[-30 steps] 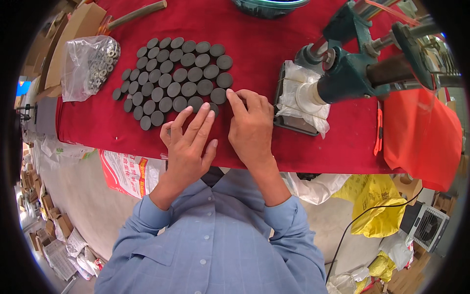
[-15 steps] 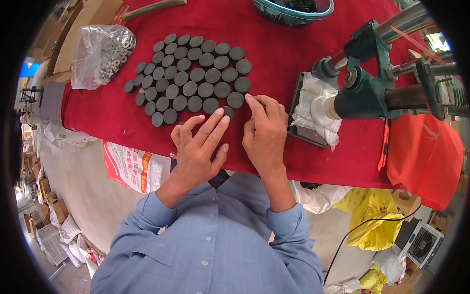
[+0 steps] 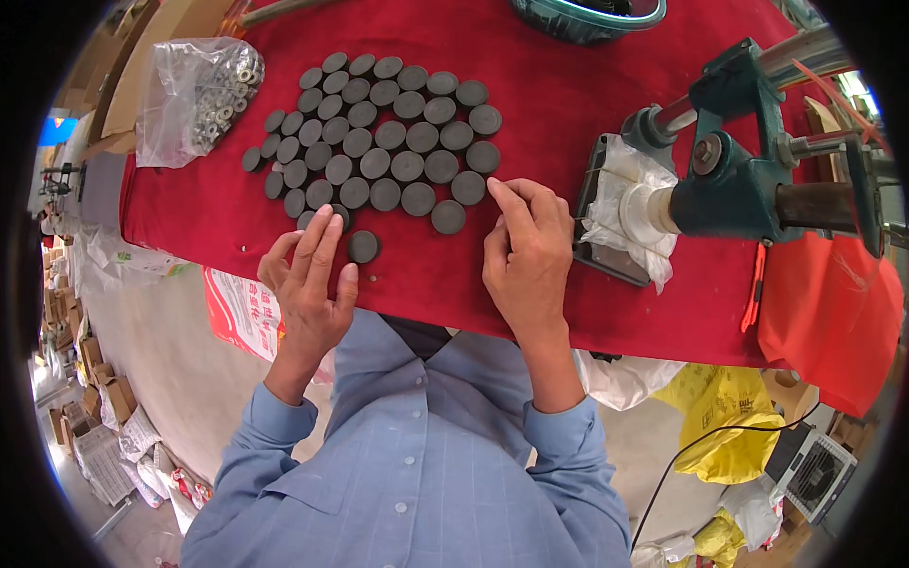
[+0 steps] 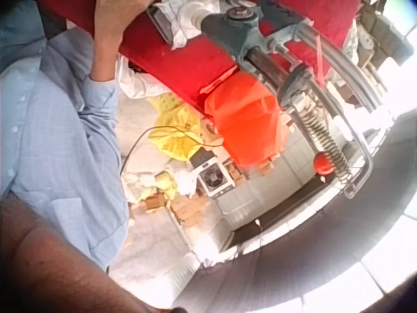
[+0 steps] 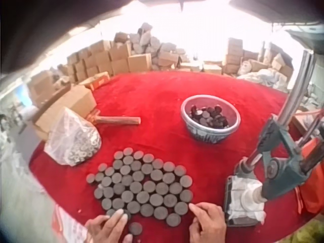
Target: The person sorts a pile of small, round, dark grey objects on a red table. They pick up the items one by one, inspect them, and arrange them into a neat grid pattern. A green mechanical press and a bowl of similar items are visible on the table but are not used during the clip.
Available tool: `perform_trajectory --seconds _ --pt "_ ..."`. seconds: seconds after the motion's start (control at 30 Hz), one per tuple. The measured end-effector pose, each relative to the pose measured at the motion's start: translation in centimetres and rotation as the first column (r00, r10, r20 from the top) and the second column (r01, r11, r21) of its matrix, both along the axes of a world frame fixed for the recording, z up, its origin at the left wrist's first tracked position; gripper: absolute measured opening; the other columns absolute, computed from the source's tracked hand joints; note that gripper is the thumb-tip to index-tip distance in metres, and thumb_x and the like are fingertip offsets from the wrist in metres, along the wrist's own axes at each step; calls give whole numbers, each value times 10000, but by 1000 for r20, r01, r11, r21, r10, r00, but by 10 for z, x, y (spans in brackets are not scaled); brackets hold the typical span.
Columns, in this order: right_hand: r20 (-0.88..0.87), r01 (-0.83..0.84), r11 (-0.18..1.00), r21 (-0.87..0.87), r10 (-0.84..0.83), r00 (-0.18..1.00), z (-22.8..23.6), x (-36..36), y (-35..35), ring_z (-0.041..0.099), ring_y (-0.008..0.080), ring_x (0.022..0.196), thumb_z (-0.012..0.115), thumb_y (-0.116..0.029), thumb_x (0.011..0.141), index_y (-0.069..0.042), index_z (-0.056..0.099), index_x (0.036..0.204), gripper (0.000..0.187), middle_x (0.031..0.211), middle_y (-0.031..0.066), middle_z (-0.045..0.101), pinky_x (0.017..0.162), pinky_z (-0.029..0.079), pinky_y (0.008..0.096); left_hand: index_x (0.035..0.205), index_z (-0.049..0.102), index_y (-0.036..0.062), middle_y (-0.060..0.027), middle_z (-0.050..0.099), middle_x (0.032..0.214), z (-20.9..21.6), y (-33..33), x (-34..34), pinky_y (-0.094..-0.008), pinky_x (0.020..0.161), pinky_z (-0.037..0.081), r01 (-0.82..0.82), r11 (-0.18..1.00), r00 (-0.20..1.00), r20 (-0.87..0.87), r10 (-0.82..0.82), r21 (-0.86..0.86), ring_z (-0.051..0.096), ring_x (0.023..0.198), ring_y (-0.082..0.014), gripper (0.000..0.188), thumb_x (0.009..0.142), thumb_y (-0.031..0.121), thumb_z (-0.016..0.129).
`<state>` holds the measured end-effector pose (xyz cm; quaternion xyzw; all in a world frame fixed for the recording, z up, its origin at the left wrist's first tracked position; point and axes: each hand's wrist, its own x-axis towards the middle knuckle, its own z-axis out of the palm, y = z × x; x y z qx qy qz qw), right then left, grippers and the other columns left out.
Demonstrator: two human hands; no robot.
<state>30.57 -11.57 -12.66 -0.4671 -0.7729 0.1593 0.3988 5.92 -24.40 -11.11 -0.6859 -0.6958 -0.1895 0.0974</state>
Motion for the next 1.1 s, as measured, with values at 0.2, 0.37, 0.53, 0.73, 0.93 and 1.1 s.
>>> perform_trajectory --seconds 0.2,0.37,0.53,0.73,0.93,1.1 --pt "-9 3 1000 -8 -3 1000 2 -1 0 661 335 1066 678 83 851 -41 766 1261 437 1175 120 700 946 528 460 1522 672 112 5 647 1590 -2 1 0 -402 1072 328 -4 1000 1000 24 4 2 527 1146 -248 601 929 178 748" --pt "-36 -7 1000 -2 7 999 2 -2 2 662 339 1067 681 84 855 -34 769 1245 418 1166 125 700 943 529 457 1508 681 102 1 652 1581 4 5 -3 -415 1098 328 20 999 1000 19 -20 30 540 1190 -255 592 925 176 747" --pt "-39 -12 1000 1 12 999 1 -1 2 659 342 1058 682 82 855 -29 766 1242 410 1163 127 698 934 530 451 1504 683 91 -14 647 1571 14 24 7 -445 1140 320 78 996 995 58 -80 32 547 1271 -274 590 930 205 759" --pt "-31 -12 1000 16 13 999 -1 0 1 659 340 1054 684 79 852 -26 765 1229 399 1159 124 696 930 527 455 1504 688 91 -6 637 1587 4 28 10 -457 1127 313 49 999 999 0 -49 11 535 1303 -269 586 937 224 759" --pt "-22 -8 1000 12 8 1000 2 0 2 659 337 1050 692 74 856 -32 769 1223 390 1158 119 697 926 525 455 1514 681 91 -9 621 1613 -1 26 10 -457 1129 304 50 999 999 1 -50 4 516 1348 -275 563 967 220 720" --pt "-38 -9 1000 18 10 999 1 0 2 660 331 1048 700 67 858 -35 774 1220 384 1159 116 700 925 524 451 1530 661 94 -18 619 1613 7 27 12 -463 1136 299 72 997 997 16 -71 -5 496 1392 -288 561 984 214 702"
